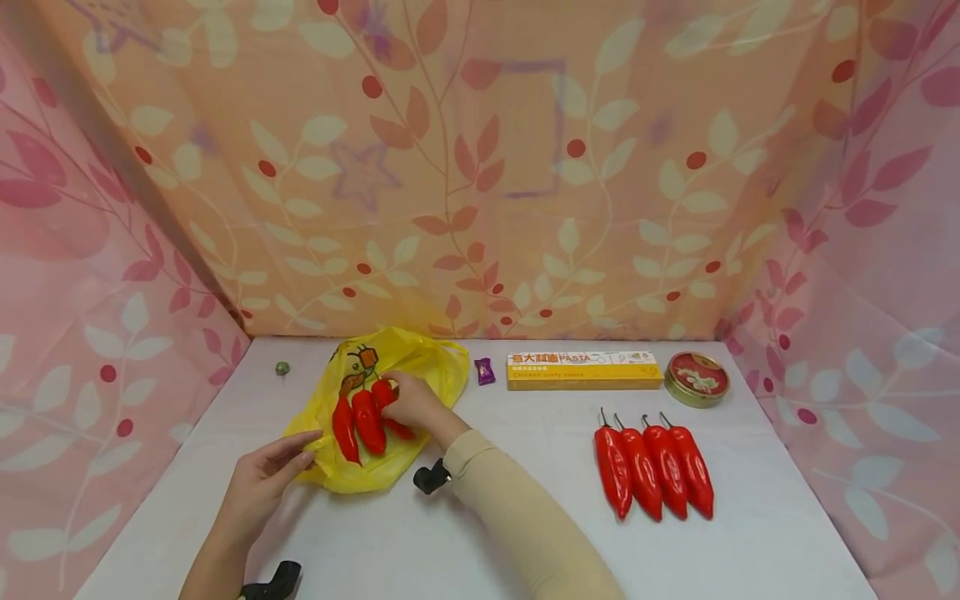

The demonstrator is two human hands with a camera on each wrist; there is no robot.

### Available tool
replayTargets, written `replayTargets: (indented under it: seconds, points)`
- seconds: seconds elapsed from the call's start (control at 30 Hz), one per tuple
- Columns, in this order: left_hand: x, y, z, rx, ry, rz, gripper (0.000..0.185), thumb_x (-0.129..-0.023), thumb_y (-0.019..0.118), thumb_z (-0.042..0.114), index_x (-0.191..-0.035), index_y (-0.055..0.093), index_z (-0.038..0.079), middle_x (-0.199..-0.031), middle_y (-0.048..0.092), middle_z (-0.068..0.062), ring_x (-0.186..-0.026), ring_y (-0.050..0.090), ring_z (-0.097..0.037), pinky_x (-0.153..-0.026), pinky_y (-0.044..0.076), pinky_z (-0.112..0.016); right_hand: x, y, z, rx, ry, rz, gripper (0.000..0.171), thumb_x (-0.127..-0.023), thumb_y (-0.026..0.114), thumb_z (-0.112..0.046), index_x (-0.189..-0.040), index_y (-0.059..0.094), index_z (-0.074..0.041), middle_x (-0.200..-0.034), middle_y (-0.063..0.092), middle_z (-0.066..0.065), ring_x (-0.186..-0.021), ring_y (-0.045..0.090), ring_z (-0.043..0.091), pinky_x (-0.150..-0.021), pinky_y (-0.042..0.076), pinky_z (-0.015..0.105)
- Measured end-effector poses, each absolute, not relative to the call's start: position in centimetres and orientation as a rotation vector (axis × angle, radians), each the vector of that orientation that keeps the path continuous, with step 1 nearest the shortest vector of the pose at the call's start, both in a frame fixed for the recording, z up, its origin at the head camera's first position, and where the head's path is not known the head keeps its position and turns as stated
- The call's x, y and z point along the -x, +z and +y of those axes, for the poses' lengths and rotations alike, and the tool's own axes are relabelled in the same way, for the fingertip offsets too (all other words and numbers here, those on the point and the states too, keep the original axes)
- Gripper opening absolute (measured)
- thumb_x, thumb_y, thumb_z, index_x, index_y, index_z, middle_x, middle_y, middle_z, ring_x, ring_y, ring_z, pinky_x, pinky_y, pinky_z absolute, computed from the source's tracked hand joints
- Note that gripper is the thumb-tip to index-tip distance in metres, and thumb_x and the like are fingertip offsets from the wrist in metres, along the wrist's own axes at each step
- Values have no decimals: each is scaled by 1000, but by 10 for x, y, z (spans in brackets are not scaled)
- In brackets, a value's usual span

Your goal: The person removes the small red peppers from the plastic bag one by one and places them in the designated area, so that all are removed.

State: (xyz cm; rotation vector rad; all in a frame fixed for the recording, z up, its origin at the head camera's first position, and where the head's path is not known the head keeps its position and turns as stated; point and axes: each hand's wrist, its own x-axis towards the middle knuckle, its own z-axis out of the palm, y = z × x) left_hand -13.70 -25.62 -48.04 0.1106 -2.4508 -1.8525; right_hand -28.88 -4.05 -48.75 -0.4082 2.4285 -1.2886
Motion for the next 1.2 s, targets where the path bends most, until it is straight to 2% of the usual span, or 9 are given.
replayTargets:
  seconds: [0.13,0.3,0.53,0.77,1.0,1.2]
  points:
    - [138,-482,-257,-99,-1849,-2450,33,-98,66,14,-130,67,5,-133,64,-13,-106,64,-3,-89,54,-15,285,-480,-34,420,-1294,2409,64,-88,74,-8,-148,50,-18,-130,62,13,-112,62,29,-88,61,43]
    - [138,-482,-258,-91,-1805,-2469,33,-99,66,16,-130,67,6,-132,65,-12,-106,64,0,-89,54,-14,280,-473,-21,454,-1349,2356,66,-89,73,-10,-149,49,-20,-131,62,14,-115,62,29,-85,62,42]
    - [139,-481,-258,-75,-1796,-2471,33,-99,65,13,-130,66,4,-133,65,-14,-107,63,1,-88,54,-14,267,-465,0,480,-1494,2247,68,-85,71,-11,-147,52,-33,-132,60,9,-116,58,28,-84,62,42]
    - [139,-482,-258,-129,-1814,-2485,34,-99,66,13,-131,66,6,-132,65,-10,-105,64,-1,-88,54,-15,255,-457,16,475,-1620,2130,62,-90,70,-16,-147,51,-29,-131,58,10,-114,59,27,-89,60,44]
    - [138,-479,-256,-127,-1821,-2470,33,-98,66,13,-131,67,5,-132,65,-12,-104,64,-2,-88,55,-15,243,-446,35,501,-1658,2195,61,-89,78,-32,-145,52,-31,-126,60,8,-109,63,26,-83,62,41]
    - [138,-479,-254,-130,-1825,-2467,33,-99,65,11,-131,67,6,-133,65,-14,-104,64,-3,-88,55,-14,234,-444,56,451,-1605,2370,61,-89,77,-33,-144,53,-29,-125,62,9,-110,61,27,-79,62,40]
